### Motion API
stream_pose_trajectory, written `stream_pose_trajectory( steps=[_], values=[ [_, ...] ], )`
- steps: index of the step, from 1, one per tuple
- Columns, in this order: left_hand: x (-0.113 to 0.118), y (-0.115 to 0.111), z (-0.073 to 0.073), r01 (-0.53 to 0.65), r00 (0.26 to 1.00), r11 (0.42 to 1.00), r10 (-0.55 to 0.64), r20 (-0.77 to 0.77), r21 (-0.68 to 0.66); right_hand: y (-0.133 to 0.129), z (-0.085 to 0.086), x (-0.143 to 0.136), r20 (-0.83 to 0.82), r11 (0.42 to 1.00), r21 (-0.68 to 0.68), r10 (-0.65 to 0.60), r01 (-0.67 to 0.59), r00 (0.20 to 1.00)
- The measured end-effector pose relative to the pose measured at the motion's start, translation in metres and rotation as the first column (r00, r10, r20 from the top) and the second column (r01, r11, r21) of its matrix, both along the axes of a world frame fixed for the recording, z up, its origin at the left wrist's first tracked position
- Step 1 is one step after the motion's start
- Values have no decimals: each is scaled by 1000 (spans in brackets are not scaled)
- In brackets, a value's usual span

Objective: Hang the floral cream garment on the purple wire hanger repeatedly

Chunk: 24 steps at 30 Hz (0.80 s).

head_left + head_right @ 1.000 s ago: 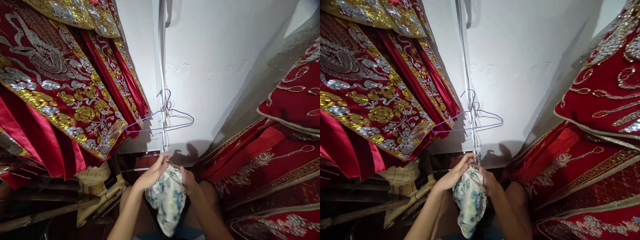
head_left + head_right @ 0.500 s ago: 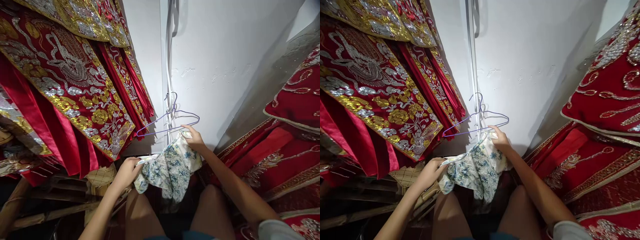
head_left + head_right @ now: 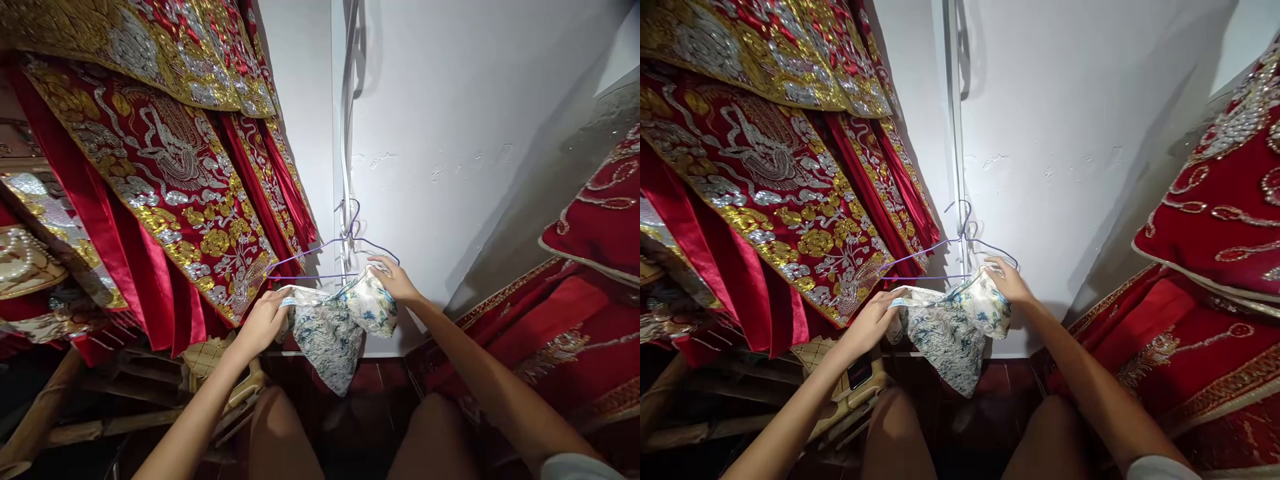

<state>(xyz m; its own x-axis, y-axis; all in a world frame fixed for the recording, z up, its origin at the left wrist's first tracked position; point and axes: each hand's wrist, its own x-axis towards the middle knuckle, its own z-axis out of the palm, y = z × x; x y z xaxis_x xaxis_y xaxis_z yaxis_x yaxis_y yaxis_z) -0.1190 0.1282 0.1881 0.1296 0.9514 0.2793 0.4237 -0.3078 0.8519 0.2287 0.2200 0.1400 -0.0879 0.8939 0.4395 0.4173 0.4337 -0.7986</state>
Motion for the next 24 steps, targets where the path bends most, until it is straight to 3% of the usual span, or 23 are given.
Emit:
stream_pose_trajectory(
  steps=[3,5,11,14,17,20,24],
  values=[
    [-5,-2,-1,-32,999,999,32,-11,-2,-4,-6,-11,-46,986,-119,109,-114,993],
    [-9,-4,-3,-22,999,1000,22,-43,0,-9,-11,-16,-52,979,-166,115,-122,992],
    [-9,-2,-7,25,999,997,-22,-30,73,-37,-10,1,-38,994,-86,-72,68,997],
    [3,4,0,41,999,996,-42,19,83,-51,0,16,-7,974,-24,-224,224,975],
    [21,14,15,-6,1000,985,9,-17,173,-61,6,23,-22,957,-26,-288,287,957],
    [43,29,31,28,986,947,27,-165,319,-67,6,21,-34,968,-89,-238,234,971],
    [67,48,37,96,947,933,22,-321,347,-76,3,17,-10,987,-66,-144,144,989]
  ],
)
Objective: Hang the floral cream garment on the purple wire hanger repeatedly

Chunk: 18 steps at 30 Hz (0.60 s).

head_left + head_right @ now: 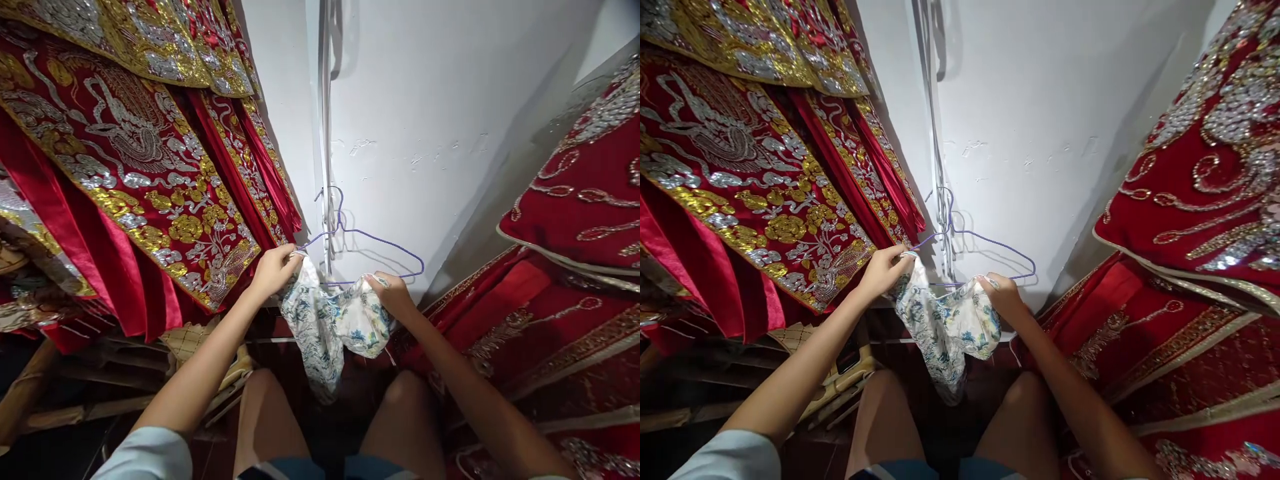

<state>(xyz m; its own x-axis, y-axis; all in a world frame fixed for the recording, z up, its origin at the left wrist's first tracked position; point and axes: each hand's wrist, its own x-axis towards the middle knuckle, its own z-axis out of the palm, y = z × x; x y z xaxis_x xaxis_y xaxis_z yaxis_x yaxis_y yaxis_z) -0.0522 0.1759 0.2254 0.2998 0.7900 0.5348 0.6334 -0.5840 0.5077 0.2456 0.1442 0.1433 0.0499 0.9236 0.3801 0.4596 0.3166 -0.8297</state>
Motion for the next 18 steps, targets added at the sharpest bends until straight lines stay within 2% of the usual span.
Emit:
stream_pose_trajectory(
  steps=[3,7,9,13,16,18],
  values=[
    [4,8,-6,-1,1000,999,1,8,37,-14,0,9,22,999,29,26,-26,999],
    [-6,11,-7,20,999,999,-22,42,30,-34,6,37,118,993,25,108,-112,987],
    [-10,10,-4,41,998,999,-41,49,6,-36,12,51,128,997,51,53,-60,990],
    [-10,6,1,98,994,995,-97,40,-27,-26,28,68,63,980,75,-189,184,980],
    [-9,4,-2,98,993,995,-96,70,-27,-19,36,69,68,970,128,-217,208,974],
    [-9,4,-4,89,993,996,-88,74,-17,-20,37,67,-14,966,160,-204,204,979]
  ],
)
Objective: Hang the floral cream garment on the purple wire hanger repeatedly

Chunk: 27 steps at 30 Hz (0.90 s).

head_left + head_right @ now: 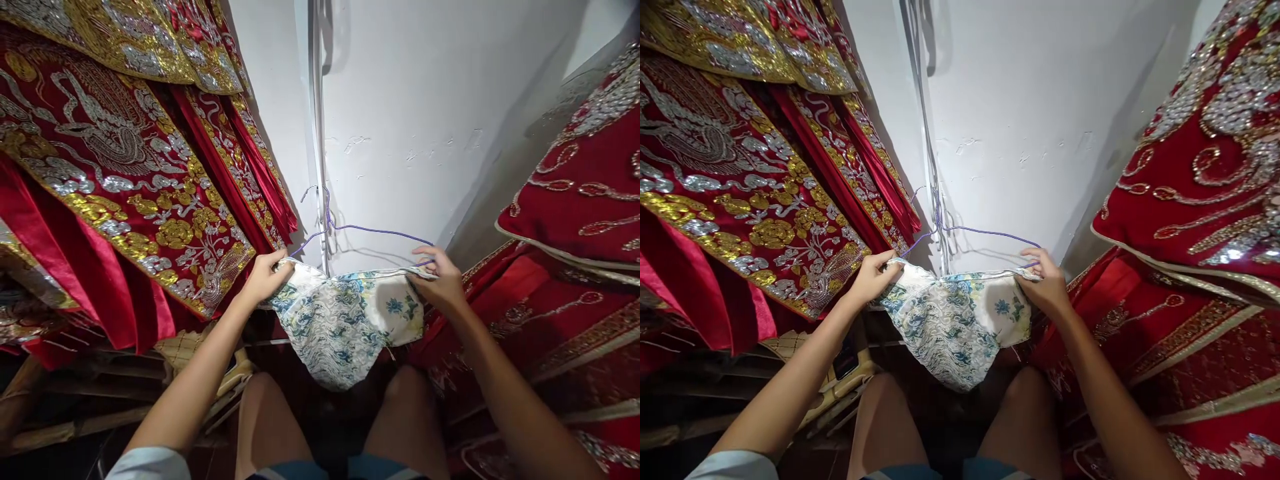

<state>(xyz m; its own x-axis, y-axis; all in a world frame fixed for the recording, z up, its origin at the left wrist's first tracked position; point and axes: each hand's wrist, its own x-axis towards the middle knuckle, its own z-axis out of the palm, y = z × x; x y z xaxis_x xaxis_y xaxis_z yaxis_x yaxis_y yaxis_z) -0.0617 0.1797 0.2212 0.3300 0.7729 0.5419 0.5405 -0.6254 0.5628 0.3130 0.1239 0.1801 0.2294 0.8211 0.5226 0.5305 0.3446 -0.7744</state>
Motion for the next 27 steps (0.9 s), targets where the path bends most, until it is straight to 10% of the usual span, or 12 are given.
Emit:
stream_pose_trajectory(
  steps=[4,10,15,20,27],
  values=[
    [-3,3,0,-13,998,999,16,-57,41,-7,-7,-1,-156,997,10,72,-71,985],
    [-4,3,-3,13,995,991,1,-102,130,-10,-13,2,108,995,-98,6,5,994],
    [-3,0,-6,9,993,989,8,-120,144,-6,-5,-6,-3,989,45,-138,138,990],
    [-9,-2,5,-4,988,978,36,-147,210,6,11,3,-19,987,-116,-114,111,993],
    [-23,2,7,-311,929,947,285,238,79,5,12,8,-483,921,-179,223,-345,847]
  ],
)
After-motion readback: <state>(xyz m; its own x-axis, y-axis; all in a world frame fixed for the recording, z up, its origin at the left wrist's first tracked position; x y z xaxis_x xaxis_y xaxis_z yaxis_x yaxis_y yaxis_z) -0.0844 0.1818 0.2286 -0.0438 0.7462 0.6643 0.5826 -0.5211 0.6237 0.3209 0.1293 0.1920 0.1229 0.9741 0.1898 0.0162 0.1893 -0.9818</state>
